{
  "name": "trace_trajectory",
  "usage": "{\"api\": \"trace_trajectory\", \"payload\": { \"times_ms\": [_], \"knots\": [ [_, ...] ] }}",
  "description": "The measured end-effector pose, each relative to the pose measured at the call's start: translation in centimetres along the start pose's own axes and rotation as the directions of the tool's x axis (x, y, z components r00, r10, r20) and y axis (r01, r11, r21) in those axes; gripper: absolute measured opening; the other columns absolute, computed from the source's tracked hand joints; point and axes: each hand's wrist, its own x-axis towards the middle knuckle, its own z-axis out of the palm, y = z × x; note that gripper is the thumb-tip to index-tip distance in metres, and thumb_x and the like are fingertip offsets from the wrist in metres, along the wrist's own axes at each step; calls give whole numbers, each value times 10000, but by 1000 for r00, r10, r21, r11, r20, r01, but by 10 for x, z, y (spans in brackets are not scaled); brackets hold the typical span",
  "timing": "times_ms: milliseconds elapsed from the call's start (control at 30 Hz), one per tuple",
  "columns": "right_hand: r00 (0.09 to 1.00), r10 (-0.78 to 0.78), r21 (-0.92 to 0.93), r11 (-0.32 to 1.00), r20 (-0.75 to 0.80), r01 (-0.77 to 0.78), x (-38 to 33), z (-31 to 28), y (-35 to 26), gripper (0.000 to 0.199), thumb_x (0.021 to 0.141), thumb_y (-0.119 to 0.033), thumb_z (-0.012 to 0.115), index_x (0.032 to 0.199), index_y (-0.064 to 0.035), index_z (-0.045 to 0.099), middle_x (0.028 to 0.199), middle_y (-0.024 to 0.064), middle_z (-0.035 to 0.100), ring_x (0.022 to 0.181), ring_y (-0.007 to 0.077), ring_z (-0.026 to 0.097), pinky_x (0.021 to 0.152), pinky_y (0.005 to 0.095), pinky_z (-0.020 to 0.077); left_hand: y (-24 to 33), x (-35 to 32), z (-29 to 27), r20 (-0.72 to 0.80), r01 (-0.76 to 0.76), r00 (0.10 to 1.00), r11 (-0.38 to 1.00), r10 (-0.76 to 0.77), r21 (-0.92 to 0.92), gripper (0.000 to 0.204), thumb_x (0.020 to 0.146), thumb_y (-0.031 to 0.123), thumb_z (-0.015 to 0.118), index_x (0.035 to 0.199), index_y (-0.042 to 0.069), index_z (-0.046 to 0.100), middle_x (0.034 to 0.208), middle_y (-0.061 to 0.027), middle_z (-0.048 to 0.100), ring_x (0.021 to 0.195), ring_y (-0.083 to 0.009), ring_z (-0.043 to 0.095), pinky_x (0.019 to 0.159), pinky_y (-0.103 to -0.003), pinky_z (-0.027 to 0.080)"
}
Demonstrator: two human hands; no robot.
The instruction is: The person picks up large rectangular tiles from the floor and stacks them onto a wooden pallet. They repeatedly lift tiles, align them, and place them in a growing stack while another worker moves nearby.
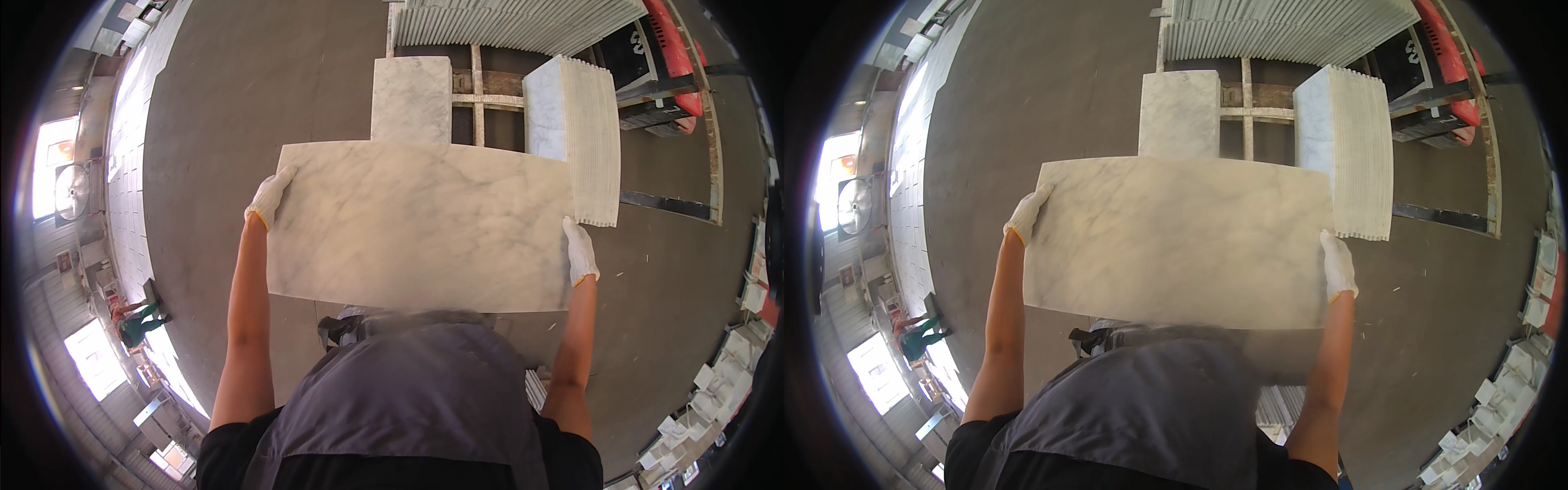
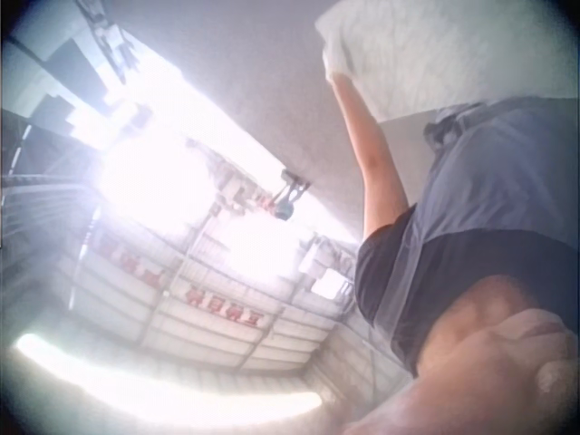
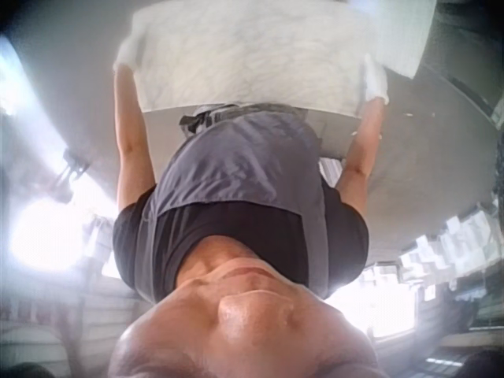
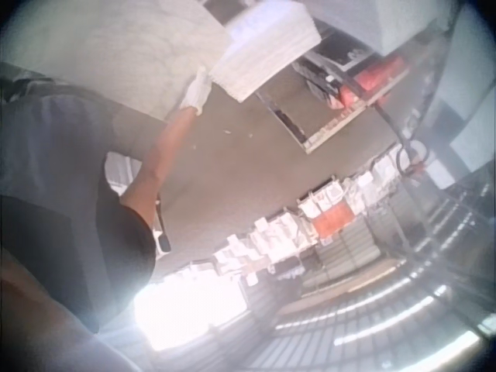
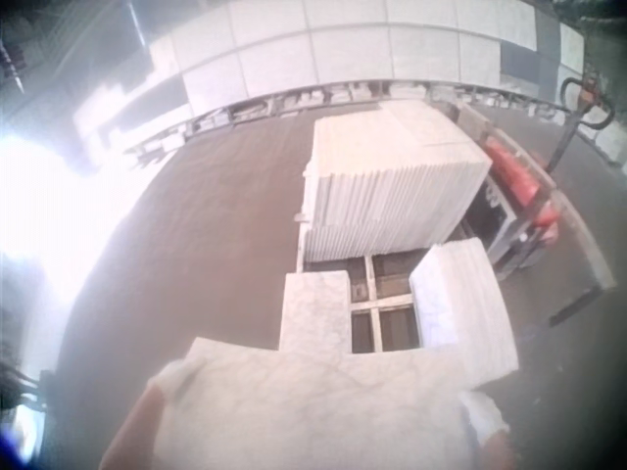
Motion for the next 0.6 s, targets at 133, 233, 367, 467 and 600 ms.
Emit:
{"api": "trace_trajectory", "payload": {
  "times_ms": [133, 233, 367, 467, 600],
  "knots": [
    [999, 30, 4, 1000, -28, -30, -10, 10, -5, 789, 956, -524, 600, 1471, 50, 435, 1529, 132, 458, 1434, 232, 379, 1183, 360, 260, 5, 15, 1, 17, 2, 1000, 1000, -2, 2, 661, 909, 527, 653, 1281, -20, 627, 1202, -98, 676, 1031, -183, 646, 931, -325, 502],
    [997, 40, -15, 999, -70, -41, -19, 12, -20, 805, 957, -544, 590, 1478, 47, 427, 1532, 129, 455, 1437, 232, 373, 1182, 359, 259, 6, 32, -1, 82, 18, 996, 1000, -16, -21, 652, 911, 521, 655, 1276, -18, 628, 1194, -98, 675, 1042, -183, 641, 925, -330, 506],
    [994, 36, -62, 997, -102, -43, -29, 21, -37, 814, 949, -559, 599, 1478, 38, 434, 1532, 124, 457, 1438, 233, 373, 1183, 359, 258, 0, 52, -10, 116, -3, 993, 998, 10, -62, 621, 923, 507, 646, 1265, -11, 634, 1175, -95, 677, 1033, -175, 638, 909, -328, 510],
    [991, 35, -96, 994, -127, -47, -32, 31, -44, 810, 944, -560, 602, 1466, 40, 450, 1515, 130, 475, 1423, 239, 390, 1173, 363, 273, -6, 64, -17, 107, 20, 994, 998, -13, -56, 610, 925, 504, 647, 1259, -6, 638, 1164, -87, 679, 1018, -167, 636, 900, -323, 510],
    [990, 12, -123, 992, -140, -29, -33, 45, -52, 786, 943, -543, 602, 1441, 51, 475, 1483, 141, 510, 1394, 248, 425, 1155, 368, 301, -15, 76, -28, 116, 50, 992, 996, -41, -76, 614, 919, 508, 655, 1259, -3, 638, 1157, -79, 678, 1006, -165, 633, 893, -320, 508]
  ]
}}
